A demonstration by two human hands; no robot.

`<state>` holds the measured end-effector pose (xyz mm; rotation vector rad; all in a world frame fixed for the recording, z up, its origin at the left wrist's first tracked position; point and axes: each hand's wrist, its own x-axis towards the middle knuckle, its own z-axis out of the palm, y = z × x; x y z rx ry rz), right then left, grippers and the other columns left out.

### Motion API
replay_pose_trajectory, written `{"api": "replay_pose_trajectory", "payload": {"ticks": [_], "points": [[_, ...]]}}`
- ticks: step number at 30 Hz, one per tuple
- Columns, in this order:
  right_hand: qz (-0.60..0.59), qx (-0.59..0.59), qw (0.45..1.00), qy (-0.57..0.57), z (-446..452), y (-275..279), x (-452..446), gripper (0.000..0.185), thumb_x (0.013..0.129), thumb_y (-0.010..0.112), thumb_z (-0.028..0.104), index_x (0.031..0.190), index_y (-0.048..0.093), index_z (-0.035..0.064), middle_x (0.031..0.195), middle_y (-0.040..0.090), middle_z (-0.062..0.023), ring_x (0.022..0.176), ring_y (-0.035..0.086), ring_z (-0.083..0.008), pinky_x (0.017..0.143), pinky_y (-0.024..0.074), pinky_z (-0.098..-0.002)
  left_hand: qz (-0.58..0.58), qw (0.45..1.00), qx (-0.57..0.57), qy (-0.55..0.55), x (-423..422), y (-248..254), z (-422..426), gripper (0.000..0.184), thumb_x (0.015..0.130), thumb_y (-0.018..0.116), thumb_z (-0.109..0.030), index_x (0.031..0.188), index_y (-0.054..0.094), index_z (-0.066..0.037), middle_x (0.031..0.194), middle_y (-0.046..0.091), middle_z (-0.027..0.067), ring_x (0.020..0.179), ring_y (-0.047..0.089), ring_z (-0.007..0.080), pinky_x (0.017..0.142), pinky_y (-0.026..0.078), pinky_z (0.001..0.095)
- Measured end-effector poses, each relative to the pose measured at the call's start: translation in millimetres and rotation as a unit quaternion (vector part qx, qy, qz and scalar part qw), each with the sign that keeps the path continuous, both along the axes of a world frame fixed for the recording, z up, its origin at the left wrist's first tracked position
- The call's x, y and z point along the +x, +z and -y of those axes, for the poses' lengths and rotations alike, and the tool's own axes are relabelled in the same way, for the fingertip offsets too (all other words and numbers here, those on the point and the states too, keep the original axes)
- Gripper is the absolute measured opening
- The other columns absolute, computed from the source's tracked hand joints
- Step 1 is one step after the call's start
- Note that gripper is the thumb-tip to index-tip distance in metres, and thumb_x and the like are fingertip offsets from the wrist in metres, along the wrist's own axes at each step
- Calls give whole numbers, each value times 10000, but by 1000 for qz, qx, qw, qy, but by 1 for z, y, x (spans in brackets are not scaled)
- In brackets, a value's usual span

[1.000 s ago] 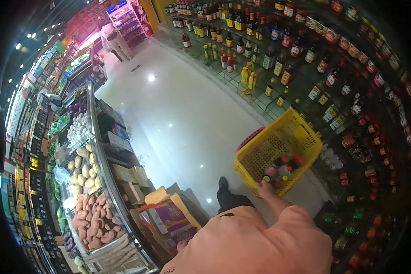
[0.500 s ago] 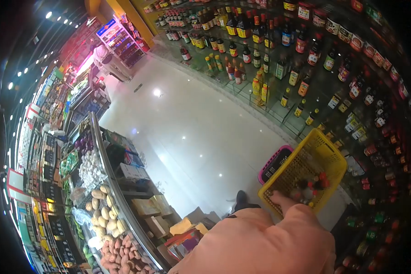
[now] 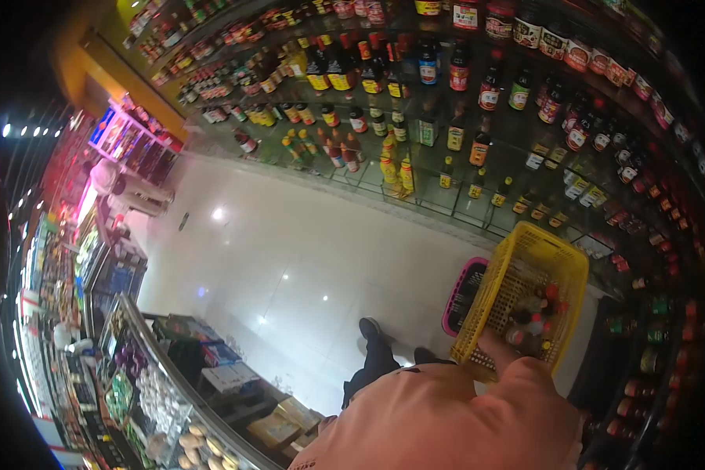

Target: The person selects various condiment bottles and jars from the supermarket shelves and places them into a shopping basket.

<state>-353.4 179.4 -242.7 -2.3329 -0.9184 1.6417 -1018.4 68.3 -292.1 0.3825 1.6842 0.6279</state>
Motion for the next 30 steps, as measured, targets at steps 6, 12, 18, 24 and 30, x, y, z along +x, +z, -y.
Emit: {"api": "replay_pose_trajectory", "payload": {"ticks": [6,12,18,24,30], "points": [[95,-136,983,84,-1,-41,-1,232,982,553,188,1120,657,33,957,683,-189,790,663,-330,692,516,-497,-145,965,-84,-203,-64,-24,-141,313,898,636,-254,978,719,36,843,737,95,730,645,146,653,514,328],[303,-37,927,-219,-59,-18,-46,313,899,633,103,1192,615,-4,1147,630,-257,982,649,-423,791,508,-541,-70,932,89,-344,-106,-22,-322,245,940,568,-127,1142,596,7,834,673,141,611,638,208,436,455,304],[350,201,895,-188,-173,71,-40,533,873,696,145,1342,495,-10,1335,514,-257,1161,548,-474,970,455,-521,-95,985,-44,-138,-27,40,-496,324,949,576,-202,1204,574,-2,987,714,144,740,688,223,575,495,323],[278,377,853,-232,-309,47,90,545,896,694,227,1352,502,-3,1278,581,-222,1170,593,-383,954,483,-455,-89,967,12,-239,71,66,-570,307,962,562,-204,1207,582,-20,977,711,140,744,688,216,582,496,308],[255,361,864,-243,-446,83,209,556,850,716,170,1351,513,40,1188,648,-200,1060,645,-417,884,522,-469,-175,708,353,-586,85,-2,-560,276,962,604,-243,1126,613,-21,940,711,147,769,714,258,586,546,324]]}}
